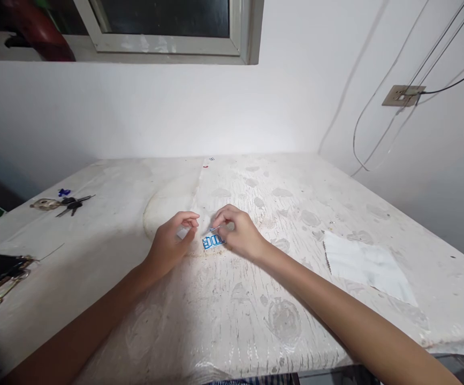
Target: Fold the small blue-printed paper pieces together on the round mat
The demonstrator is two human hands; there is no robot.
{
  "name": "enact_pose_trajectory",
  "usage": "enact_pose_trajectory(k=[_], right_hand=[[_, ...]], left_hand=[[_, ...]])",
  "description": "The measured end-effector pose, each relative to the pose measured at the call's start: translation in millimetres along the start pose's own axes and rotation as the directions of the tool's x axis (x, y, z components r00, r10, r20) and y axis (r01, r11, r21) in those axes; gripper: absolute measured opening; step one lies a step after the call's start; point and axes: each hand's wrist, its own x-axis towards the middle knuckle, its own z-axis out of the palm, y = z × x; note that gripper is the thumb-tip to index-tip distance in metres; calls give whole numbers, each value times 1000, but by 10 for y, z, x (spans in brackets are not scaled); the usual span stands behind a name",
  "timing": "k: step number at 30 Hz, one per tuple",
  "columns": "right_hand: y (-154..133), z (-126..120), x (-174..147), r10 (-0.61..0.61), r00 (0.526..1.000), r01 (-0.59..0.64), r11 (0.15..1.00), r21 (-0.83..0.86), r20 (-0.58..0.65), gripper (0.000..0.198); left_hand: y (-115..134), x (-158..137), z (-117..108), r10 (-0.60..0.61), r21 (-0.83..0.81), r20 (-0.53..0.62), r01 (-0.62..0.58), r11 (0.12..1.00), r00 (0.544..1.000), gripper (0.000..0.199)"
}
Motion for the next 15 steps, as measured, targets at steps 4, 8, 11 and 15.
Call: enact_pose_trajectory(k=[4,8,11,15], right_hand=[[0,-35,-10,14,996,-1,990,-138,94,20],[11,-56,-25,-19,995,43,969,-245,98,19],[-7,-83,-26,-28,991,70,940,-333,128,25],[-40,-117,-8,-7,997,37,929,-369,82,34]], left_hand=[[-31,15,-33,45,111,-76,-37,993,996,28],[-40,34,-74,-3,192,-83,18,981,997,27],[-77,16,-125,-115,336,4,107,936,993,32],[-175,-61,-151,-267,492,158,158,856,951,40]])
